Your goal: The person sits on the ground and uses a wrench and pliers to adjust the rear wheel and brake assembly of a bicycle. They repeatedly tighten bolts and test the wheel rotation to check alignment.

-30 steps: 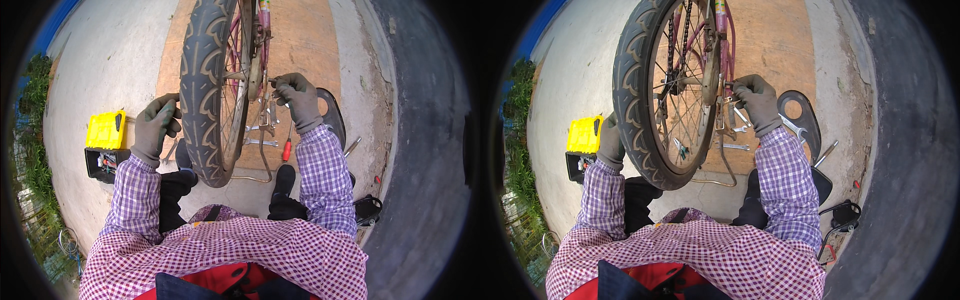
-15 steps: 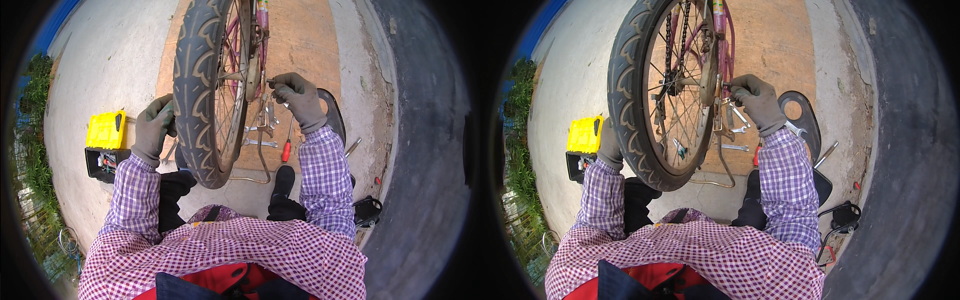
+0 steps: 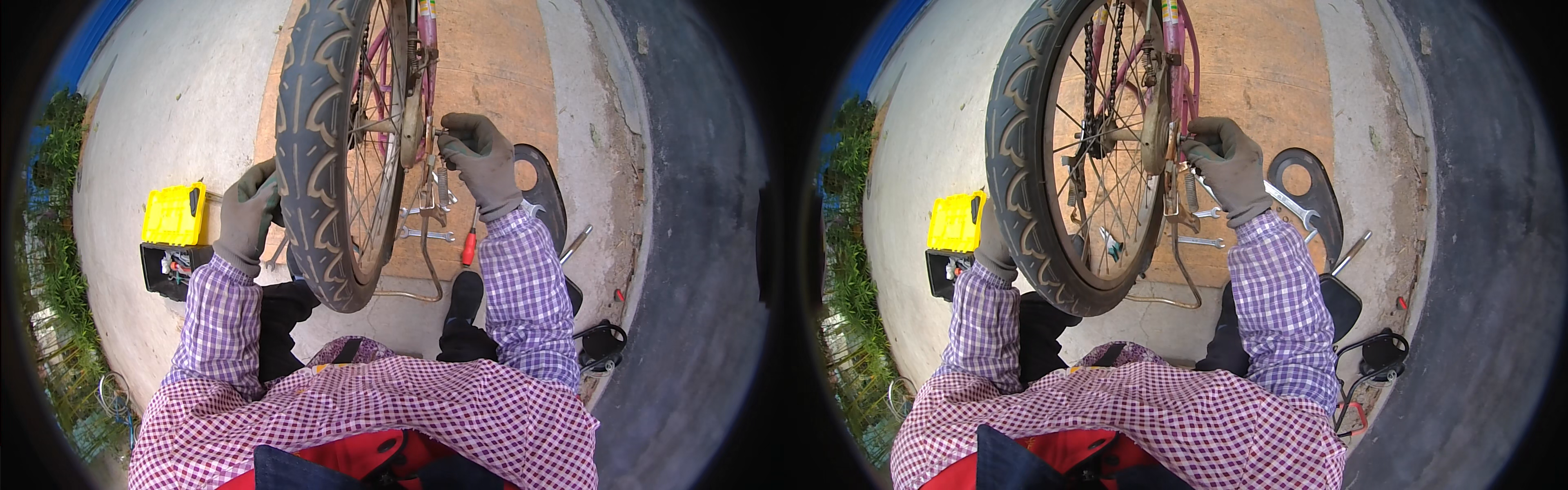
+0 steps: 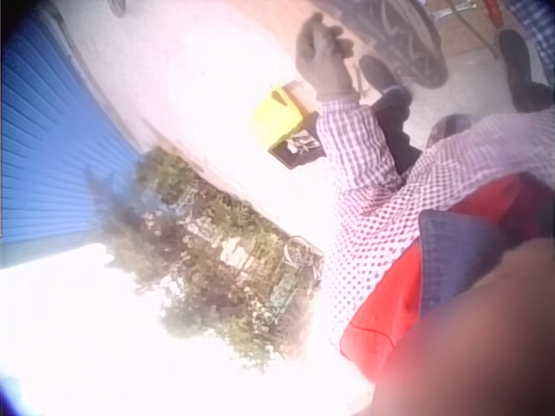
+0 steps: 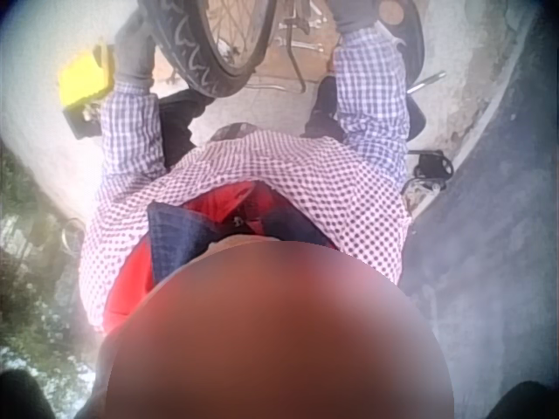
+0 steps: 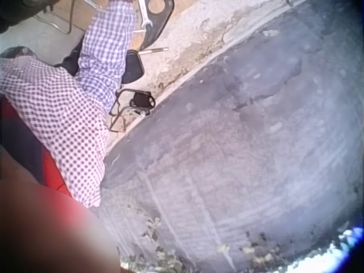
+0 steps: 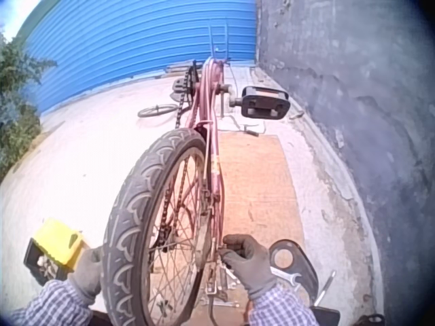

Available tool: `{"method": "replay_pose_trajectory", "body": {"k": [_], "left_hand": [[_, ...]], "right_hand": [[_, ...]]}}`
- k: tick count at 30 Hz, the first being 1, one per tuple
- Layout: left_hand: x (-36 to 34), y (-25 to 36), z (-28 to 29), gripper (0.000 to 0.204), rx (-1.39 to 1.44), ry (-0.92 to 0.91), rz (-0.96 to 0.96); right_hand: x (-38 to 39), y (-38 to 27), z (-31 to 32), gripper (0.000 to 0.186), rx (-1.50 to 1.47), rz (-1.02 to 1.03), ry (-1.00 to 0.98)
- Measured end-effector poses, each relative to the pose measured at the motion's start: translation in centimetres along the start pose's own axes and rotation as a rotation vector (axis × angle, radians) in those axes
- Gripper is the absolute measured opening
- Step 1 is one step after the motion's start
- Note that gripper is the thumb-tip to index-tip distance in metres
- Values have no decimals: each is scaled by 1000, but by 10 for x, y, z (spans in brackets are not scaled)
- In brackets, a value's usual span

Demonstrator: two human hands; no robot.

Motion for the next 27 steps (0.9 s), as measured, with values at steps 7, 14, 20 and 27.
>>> {"method": "replay_pose_trajectory", "body": {"k": [7, 14, 20, 27], "left_hand": [[-3, -10, -1, 47, 125, -28, 19], [-3, -19, -1, 47, 291, -55, 87], [-2, -19, -2, 48, 277, -34, 91], [-10, -38, 6, 47, 304, -134, 80]], "right_hand": [[3, -7, -10, 27, -12, 67, -46], [3, 2, -4, 29, -63, -25, -42], [4, 2, -4, 29, -95, -36, -76], [2, 3, 3, 36, -89, -61, -151]]}}
Point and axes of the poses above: each hand's wrist, its own x-axis away from the middle knuckle, its own z-axis out of the back of the hand, y = z × x, the point moved 8 cm from there along -x, towards the middle knuckle, and after that the axes turned 7 degrees about y, right-handed, at the moved point
